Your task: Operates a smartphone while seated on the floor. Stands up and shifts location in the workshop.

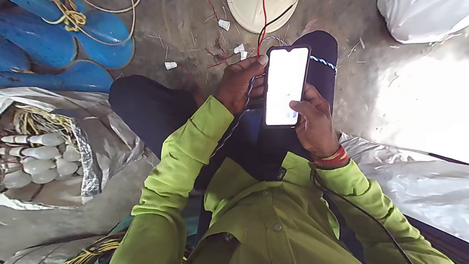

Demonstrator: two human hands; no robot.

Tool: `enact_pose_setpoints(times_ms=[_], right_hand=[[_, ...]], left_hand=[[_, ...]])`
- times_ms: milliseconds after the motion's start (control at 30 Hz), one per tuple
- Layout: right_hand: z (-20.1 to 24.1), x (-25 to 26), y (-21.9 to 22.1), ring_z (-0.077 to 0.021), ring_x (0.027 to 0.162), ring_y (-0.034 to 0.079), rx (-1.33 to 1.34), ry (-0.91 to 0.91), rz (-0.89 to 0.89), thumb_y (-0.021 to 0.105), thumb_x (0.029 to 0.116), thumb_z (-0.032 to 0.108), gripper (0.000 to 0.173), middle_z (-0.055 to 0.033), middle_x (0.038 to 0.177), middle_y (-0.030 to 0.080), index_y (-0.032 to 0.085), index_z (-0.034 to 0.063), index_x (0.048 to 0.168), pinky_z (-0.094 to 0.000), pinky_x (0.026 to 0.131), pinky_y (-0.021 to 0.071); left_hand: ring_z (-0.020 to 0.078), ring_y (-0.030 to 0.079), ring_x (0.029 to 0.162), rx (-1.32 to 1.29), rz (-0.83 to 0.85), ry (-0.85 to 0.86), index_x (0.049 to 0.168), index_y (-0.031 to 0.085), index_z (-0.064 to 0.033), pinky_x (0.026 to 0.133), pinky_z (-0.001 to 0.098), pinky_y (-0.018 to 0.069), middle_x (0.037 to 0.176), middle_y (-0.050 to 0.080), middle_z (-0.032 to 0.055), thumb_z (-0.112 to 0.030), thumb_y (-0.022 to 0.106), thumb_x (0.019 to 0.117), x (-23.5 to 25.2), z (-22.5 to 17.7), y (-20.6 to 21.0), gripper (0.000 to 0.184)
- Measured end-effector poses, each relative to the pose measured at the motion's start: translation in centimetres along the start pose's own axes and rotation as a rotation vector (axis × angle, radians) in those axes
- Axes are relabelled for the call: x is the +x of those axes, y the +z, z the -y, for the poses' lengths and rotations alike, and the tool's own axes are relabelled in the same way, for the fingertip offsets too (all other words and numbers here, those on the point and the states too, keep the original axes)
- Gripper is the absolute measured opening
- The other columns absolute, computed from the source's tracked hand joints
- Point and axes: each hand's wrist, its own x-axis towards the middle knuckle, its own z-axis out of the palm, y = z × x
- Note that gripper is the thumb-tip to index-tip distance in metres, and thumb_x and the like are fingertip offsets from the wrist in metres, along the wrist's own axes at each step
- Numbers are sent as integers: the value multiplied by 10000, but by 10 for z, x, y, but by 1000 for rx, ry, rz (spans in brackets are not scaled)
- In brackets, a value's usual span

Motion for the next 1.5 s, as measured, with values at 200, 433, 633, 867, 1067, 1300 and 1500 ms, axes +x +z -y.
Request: enact_pose_setpoints(times_ms=[200,433,633,867,1067,1300,1500], right_hand=[[-1,-4,-1,-101,1017,691,-10,-22,27,436,1031,75,470,-5,1254,649,443,184,1488,-278,824,606],[1,5,3,-97,1016,693,17,-11,-24,459,995,46,453,-19,1214,664,472,112,1443,-282,837,607],[2,7,4,-96,1022,695,15,3,-37,475,974,14,478,-22,1219,664,467,98,1445,-282,842,609],[0,7,3,-102,1033,689,21,-26,-9,513,949,-17,519,-31,1218,654,443,86,1452,-284,864,605],[-1,-3,-3,-128,1053,685,-13,-54,85,501,918,-60,638,-45,1265,636,391,147,1511,-291,847,608],[0,-3,-4,-115,1061,676,-1,-65,108,433,876,-56,671,-39,1294,627,380,136,1516,-279,830,601],[1,-3,-4,-115,1060,674,1,-70,113,429,871,-61,686,-41,1300,621,370,137,1524,-283,830,602]], left_hand=[[174,722,832,0,2,0,1187,646,-26,712,327,627,967,714,89,-166,590,1043,1,0,-1,208],[175,721,826,5,-15,2,1193,646,-20,712,327,626,968,716,91,-161,590,1043,0,0,1,214],[175,728,826,-4,-6,0,1194,642,-23,717,335,632,964,721,91,-158,577,1049,0,0,1,208],[179,727,826,3,-12,1,1185,648,-22,713,328,629,962,722,96,-167,584,1047,1,0,1,210],[193,732,846,0,-5,0,1210,638,-17,726,348,636,981,723,107,-173,583,1049,2,1,-1,232],[194,734,842,-9,-18,-4,1219,634,-13,724,347,637,979,722,106,-172,585,1047,1,0,1,238],[187,737,824,-11,-18,-3,1210,631,-9,720,347,641,957,724,98,-159,575,1051,0,-1,2,225]])
